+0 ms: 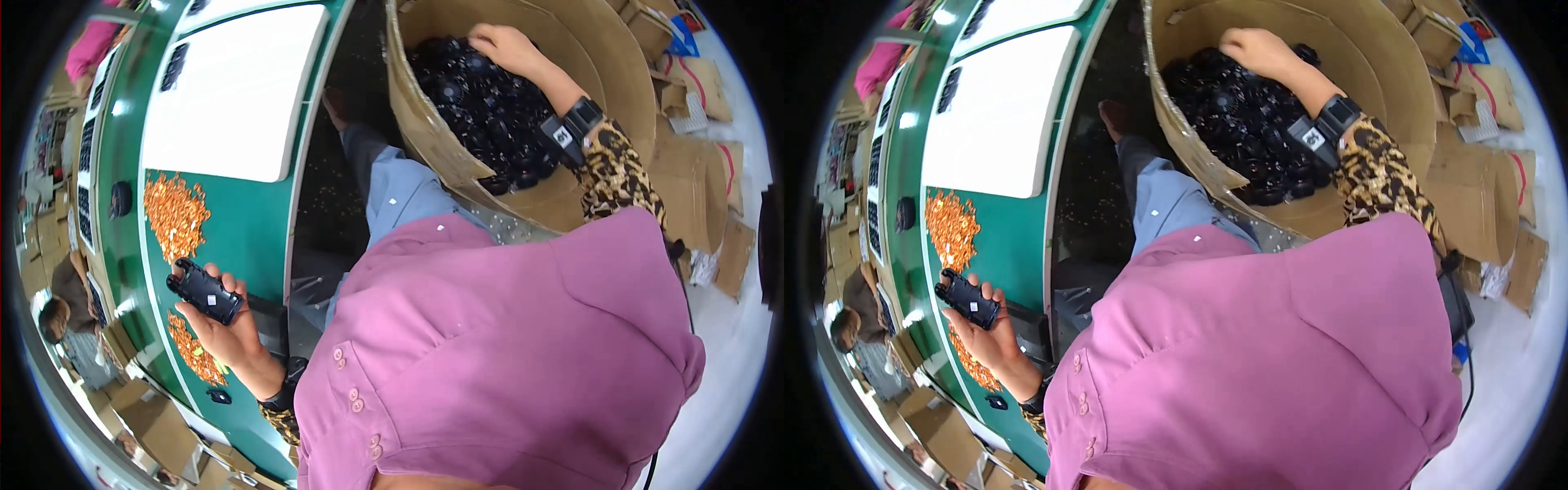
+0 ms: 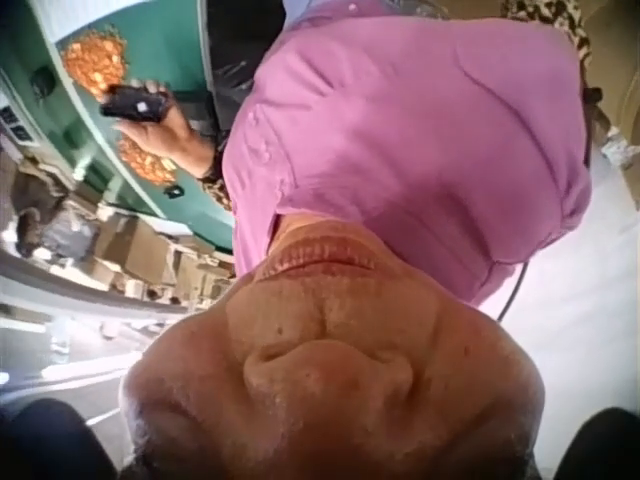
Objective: The recorder is assembling a handheld electric fan by installing the internal motor and battery components into the plastic housing.
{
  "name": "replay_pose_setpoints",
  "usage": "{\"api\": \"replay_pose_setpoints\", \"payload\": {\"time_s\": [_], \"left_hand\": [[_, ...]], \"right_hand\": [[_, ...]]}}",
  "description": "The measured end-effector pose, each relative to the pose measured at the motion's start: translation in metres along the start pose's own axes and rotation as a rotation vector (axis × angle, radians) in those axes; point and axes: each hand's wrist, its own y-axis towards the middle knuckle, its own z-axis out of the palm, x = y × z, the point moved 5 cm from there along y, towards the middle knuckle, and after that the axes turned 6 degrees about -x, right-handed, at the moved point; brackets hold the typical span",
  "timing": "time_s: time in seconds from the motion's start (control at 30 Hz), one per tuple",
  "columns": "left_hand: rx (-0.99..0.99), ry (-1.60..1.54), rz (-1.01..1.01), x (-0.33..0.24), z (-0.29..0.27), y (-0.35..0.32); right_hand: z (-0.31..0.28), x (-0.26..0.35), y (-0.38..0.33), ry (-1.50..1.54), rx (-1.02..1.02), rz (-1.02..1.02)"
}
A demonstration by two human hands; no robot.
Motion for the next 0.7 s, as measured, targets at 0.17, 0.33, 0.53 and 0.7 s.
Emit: {"api": "replay_pose_setpoints", "payload": {"time_s": [0.17,0.33,0.53,0.7], "left_hand": [[-0.039,0.110,-0.054,0.016,0.024,0.005],[-0.023,0.142,-0.074,0.022,0.036,0.011],[0.046,0.109,-0.123,0.026,0.052,0.010],[0.025,0.118,-0.076,0.018,0.047,0.003]], "right_hand": [[0.134,-0.158,-0.179,-0.194,0.787,0.307],[0.224,-0.114,-0.288,-0.006,0.879,0.345],[0.277,-0.087,-0.291,0.252,0.868,1.077],[0.345,-0.078,-0.283,0.262,0.597,0.495]]}}
